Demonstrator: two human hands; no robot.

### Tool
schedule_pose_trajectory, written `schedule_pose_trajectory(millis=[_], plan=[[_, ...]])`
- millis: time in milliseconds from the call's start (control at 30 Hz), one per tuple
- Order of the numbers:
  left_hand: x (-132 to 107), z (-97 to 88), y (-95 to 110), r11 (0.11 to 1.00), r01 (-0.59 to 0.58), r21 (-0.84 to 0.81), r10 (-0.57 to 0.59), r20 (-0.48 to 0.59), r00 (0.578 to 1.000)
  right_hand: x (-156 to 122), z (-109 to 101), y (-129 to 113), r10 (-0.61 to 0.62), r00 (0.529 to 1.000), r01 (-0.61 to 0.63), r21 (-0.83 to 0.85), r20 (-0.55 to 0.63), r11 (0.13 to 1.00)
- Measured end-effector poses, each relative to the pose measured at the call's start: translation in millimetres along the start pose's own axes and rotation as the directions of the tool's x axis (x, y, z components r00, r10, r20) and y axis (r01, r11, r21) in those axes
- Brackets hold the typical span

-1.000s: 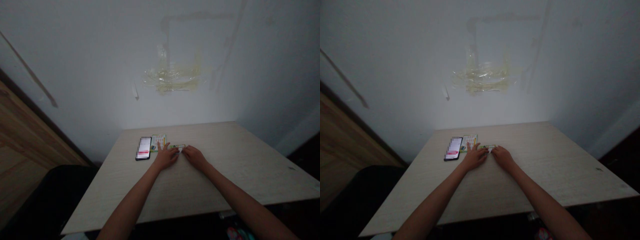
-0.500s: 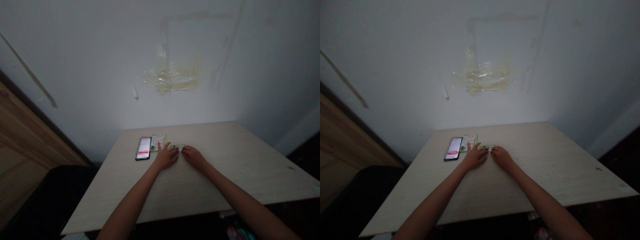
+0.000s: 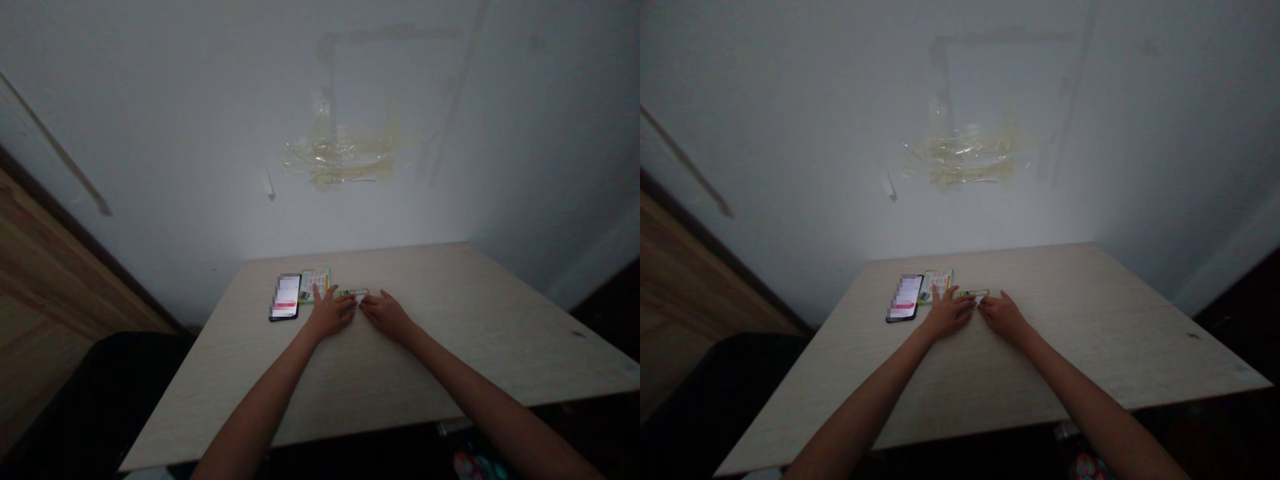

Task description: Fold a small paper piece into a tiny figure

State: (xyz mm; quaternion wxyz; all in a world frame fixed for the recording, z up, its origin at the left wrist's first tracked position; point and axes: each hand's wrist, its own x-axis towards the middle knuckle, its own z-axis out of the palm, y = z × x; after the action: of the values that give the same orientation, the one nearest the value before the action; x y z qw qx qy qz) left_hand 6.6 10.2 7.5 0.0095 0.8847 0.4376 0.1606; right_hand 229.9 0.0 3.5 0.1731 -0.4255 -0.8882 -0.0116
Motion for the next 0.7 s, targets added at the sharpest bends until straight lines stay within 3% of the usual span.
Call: schedule_pose_trajectory(millis=[700], plan=[[0.9, 3.9, -1.5, 1.0, 0.017, -0.019, -0.017, -0.01, 1.0, -8.0, 0.5, -2.9, 0.028, 0.999, -0.025, 0.077, -0.032, 0.997]])
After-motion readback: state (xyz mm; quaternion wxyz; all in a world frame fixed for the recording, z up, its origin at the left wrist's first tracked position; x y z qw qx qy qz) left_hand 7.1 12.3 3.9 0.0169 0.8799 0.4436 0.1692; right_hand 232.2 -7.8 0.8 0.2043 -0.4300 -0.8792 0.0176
